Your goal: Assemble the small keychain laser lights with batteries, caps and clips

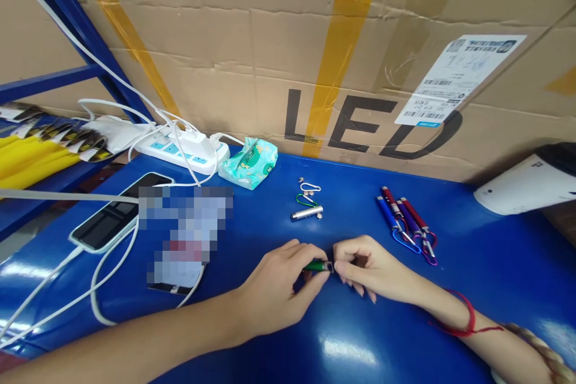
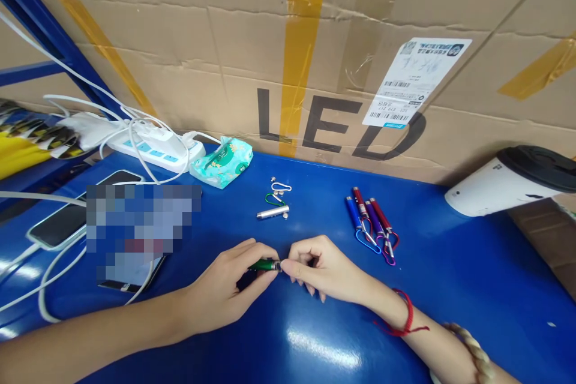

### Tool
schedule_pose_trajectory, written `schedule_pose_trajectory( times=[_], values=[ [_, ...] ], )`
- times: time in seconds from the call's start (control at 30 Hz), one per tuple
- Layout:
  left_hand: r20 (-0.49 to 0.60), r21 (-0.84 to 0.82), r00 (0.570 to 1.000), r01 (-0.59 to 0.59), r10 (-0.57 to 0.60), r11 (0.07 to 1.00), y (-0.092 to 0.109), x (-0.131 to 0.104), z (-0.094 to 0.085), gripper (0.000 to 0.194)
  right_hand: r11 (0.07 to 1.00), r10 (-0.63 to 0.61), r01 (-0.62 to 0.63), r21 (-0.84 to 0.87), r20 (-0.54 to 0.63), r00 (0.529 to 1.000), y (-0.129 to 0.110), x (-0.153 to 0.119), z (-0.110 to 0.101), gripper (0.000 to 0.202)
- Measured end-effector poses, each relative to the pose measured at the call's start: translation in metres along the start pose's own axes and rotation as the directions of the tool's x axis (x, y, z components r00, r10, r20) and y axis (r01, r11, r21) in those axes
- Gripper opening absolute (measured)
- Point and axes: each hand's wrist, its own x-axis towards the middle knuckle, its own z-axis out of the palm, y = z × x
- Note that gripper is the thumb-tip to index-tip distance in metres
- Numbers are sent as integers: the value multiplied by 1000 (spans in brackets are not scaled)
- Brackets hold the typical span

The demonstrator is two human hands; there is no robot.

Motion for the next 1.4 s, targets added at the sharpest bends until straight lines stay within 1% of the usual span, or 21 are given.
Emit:
schedule_pose_trajectory(
  times=[0.03, 0.1, 0.17, 0.2, 0.23, 0.3, 0.33, 0.4, 0.47, 0.63, 0.8, 1.0, 1.27, 1.4],
  values=[
    [-5, -1, 1000, 16, -16, 1000, 0, 0, 0, 11, 998, -17, 18, 60, -20, 1000, -1, 1, 0, 43],
    [-15, 8, 999, 34, -34, 999, 0, 1, 0, 10, 963, -52, 78, 257, -108, 993, -5, 2, 0, 48],
    [-28, 27, 999, 34, -34, 999, 0, 1, 1, 8, 859, -32, 135, 493, -211, 977, -8, 4, -2, 49],
    [-38, 38, 999, 28, -27, 999, 0, 0, 2, 8, 793, -10, 144, 592, -224, 975, -9, 6, -4, 47],
    [-45, 46, 999, 24, -21, 999, -1, 0, 2, 7, 729, 6, 138, 670, -209, 978, -10, 7, -6, 46],
    [-61, 60, 998, 13, -9, 998, -1, 0, 4, 8, 623, 16, 135, 770, -186, 982, -9, 8, -9, 45],
    [-62, 68, 998, 11, -7, 998, -1, 0, 5, 8, 586, 25, 131, 799, -179, 983, -9, 9, -11, 45],
    [-53, 88, 999, 8, -4, 996, -2, 0, 5, 9, 535, 37, 127, 835, -173, 984, -6, 11, -13, 43],
    [-45, 102, 999, -1, 5, 995, -2, 0, 6, 10, 506, 35, 114, 855, -153, 988, -4, 12, -14, 42],
    [-28, 128, 999, -21, 25, 992, -3, 1, 7, 11, 466, -25, 74, 881, -70, 997, -2, 12, -16, 41],
    [-17, 152, 1000, -15, 18, 988, -5, -1, 9, 11, 420, -50, 55, 906, -37, 998, -1, 11, -17, 39],
    [-5, 144, 1000, -13, 14, 989, -7, 1, 9, 11, 409, -44, 35, 912, -19, 999, 0, 10, -18, 39],
    [8, 148, 999, -33, 33, 988, -7, -1, 8, 11, 470, -35, 27, 882, -13, 999, -1, 10, -18, 40],
    [4, 133, 999, -48, 48, 990, -6, -1, 8, 12, 468, -61, 71, 881, -47, 997, -1, 8, -17, 32]
  ],
)
